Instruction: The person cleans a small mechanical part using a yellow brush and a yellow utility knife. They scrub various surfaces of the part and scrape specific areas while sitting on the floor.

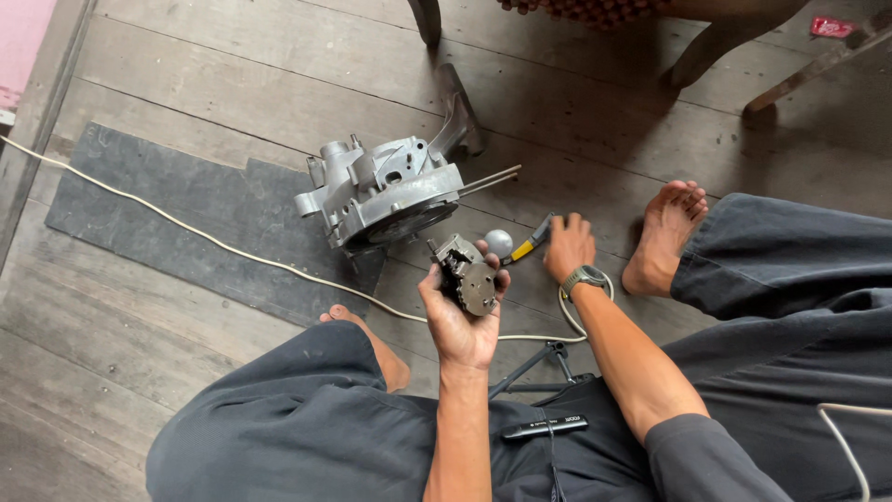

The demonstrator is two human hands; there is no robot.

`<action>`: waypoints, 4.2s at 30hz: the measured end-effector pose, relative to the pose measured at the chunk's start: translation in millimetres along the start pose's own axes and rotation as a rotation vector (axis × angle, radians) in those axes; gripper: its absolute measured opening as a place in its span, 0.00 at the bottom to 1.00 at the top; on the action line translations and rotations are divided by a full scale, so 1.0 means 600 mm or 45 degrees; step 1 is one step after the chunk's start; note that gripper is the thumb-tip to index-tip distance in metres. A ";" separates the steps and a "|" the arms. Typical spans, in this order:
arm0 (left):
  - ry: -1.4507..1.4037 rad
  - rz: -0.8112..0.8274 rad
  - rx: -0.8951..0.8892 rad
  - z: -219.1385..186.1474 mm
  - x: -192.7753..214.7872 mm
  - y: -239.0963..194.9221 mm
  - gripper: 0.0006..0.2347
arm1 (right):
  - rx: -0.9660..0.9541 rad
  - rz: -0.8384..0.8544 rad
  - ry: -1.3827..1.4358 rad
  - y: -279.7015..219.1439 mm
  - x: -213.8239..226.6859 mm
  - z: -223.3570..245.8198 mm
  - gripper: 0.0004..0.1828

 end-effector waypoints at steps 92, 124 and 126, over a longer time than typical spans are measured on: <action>-0.400 0.154 0.277 0.024 -0.006 -0.045 0.20 | 0.515 0.134 1.378 -0.250 0.484 0.090 0.15; 0.025 0.344 -0.013 -0.037 -0.023 -0.069 0.26 | 0.637 0.045 1.436 -0.307 0.572 0.117 0.15; 0.051 0.265 0.006 -0.032 -0.017 -0.065 0.27 | 0.520 -0.065 1.531 -0.306 0.579 0.111 0.15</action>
Point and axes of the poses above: each hand's wrist, its own y-axis towards the middle knuckle, its own x-axis out of the back of the hand, z = x × y, the point moved 7 cm from there along y, towards the middle knuckle, and after that the axes turned 8 degrees about -x, right-handed, at the moved point
